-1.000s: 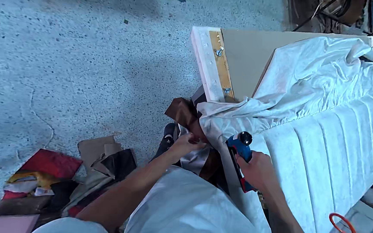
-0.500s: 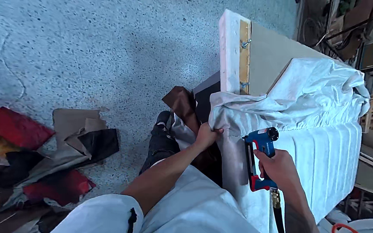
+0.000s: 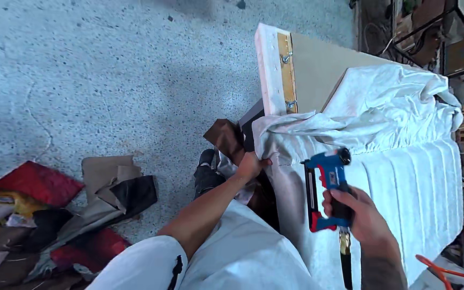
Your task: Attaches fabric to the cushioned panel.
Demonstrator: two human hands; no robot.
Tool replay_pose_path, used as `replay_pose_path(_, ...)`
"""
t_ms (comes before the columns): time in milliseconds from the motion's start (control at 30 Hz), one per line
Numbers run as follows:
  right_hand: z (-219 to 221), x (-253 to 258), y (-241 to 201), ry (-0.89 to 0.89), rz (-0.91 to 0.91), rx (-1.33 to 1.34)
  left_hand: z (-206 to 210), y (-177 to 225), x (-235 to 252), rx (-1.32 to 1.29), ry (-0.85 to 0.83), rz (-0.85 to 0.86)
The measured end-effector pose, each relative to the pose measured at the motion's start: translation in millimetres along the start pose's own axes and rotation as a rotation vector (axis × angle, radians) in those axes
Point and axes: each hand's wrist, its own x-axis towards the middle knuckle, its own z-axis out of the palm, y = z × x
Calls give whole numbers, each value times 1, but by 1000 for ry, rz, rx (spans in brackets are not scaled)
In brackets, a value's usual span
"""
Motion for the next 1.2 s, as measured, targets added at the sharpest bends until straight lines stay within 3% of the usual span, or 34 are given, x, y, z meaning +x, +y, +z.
replay_pose_path(100, -1, -40, 42, -172, 25, 362, -4, -3, 3, 179, -100, 71)
replay_pose_path(167, 25, -52, 53, -143, 32, 316, -6, -2, 14, 247, -156, 18)
replay_pose_path(233, 70, -55, 63, 34, -89, -37, -3, -11, 21, 238, -159, 46)
replay_pose_path(333, 138, -31, 97, 440, -336, -771, -7, -11, 25, 300, -179, 57)
replay_pose_path(467, 184, 5, 119, 581, -255, -1024, -19, 9, 29, 510, -248, 43)
replay_pose_path(567, 205, 31, 128, 727, -325, -1062, -31, 17, 35, 568, -357, 64)
replay_pose_path(767, 226, 62, 143, 753, -252, -1041, -35, 16, 53, 544, -496, 85)
replay_pose_path(1033, 243, 90, 156, 1043, -216, -1022, -51, 45, 50, 606, -606, 75)
replay_pose_path(1200, 249, 92, 155, 1043, -134, -983, -49, 48, 50, 731, -646, 83)
